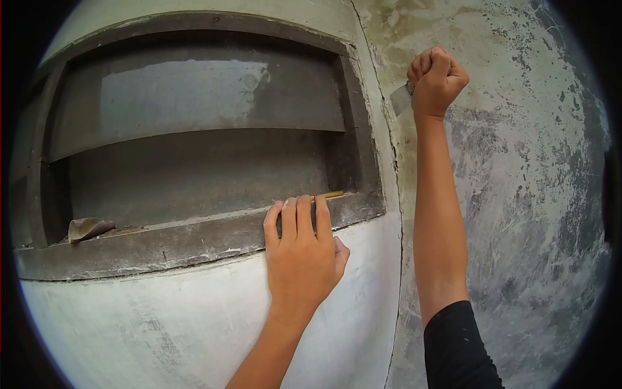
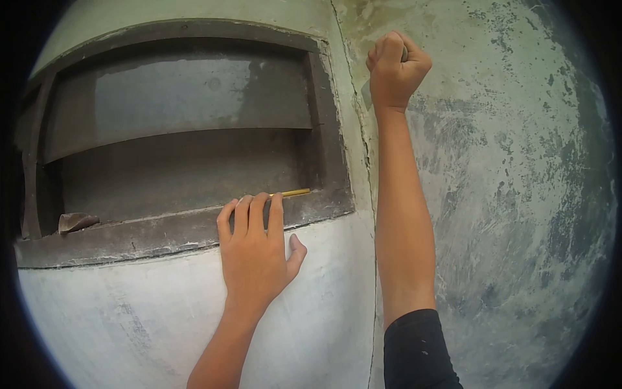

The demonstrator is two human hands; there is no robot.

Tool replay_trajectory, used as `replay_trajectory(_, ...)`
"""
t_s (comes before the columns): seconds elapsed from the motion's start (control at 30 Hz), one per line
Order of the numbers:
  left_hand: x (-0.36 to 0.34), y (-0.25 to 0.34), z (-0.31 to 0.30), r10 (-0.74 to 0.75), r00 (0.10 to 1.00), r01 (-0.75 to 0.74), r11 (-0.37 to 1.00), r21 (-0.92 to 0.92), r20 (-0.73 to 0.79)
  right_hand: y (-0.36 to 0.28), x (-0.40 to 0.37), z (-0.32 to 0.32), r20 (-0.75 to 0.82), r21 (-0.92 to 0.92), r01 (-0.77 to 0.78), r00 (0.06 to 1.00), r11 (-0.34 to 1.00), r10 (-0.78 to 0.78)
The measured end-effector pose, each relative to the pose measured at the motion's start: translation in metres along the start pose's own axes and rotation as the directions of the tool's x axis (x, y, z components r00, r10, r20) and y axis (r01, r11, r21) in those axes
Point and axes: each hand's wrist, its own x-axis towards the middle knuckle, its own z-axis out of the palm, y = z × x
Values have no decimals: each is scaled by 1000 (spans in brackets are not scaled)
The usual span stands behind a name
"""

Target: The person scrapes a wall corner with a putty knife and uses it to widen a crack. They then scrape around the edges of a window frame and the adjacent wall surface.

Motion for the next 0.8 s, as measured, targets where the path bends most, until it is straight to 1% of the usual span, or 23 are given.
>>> replay_trajectory(0.03,1,-1,0,-3,1000,3,1000,-2,-2,-8,6,-1,4,9,31,1000,999,-31)
replay_trajectory(0.13,1,0,-1,-5,1000,5,1000,-8,4,-25,17,-8,-65,71,77,995,995,-72)
replay_trajectory(0.17,1,1,-1,-4,1000,4,1000,1,4,-15,8,-7,-92,56,30,995,998,-25)
replay_trajectory(0.2,1,0,0,-2,1000,2,1000,8,9,12,-4,-14,-87,51,-65,994,997,69)
replay_trajectory(0.27,2,0,-1,3,1000,-3,1000,13,1,11,-11,-7,-9,24,-54,999,998,54)
replay_trajectory(0.37,0,0,-1,8,1000,-8,1000,-4,5,-7,-9,-4,55,-2,-6,998,1000,7)
replay_trajectory(0.47,1,-2,-1,3,1000,-3,1000,-8,0,-52,-11,-3,-51,26,47,998,999,-45)
replay_trajectory(0.5,1,-2,-1,4,1000,-4,1000,-8,-4,-54,-18,-6,-78,17,50,996,999,-48)
replay_trajectory(0.6,-1,1,-1,3,1000,-3,1000,-16,-2,-12,-45,-27,-42,-82,-92,995,992,88)
replay_trajectory(0.63,1,-1,-1,3,1000,-3,1000,-6,-4,-18,-43,-23,-29,-58,-92,995,994,91)
replay_trajectory(0.73,0,-2,1,-3,1000,3,1000,-14,-7,-35,-38,-24,7,-68,-49,999,997,49)
replay_trajectory(0.8,0,-2,0,-6,1000,6,1000,-21,-10,-50,-37,-25,-25,-28,-3,1000,1000,3)
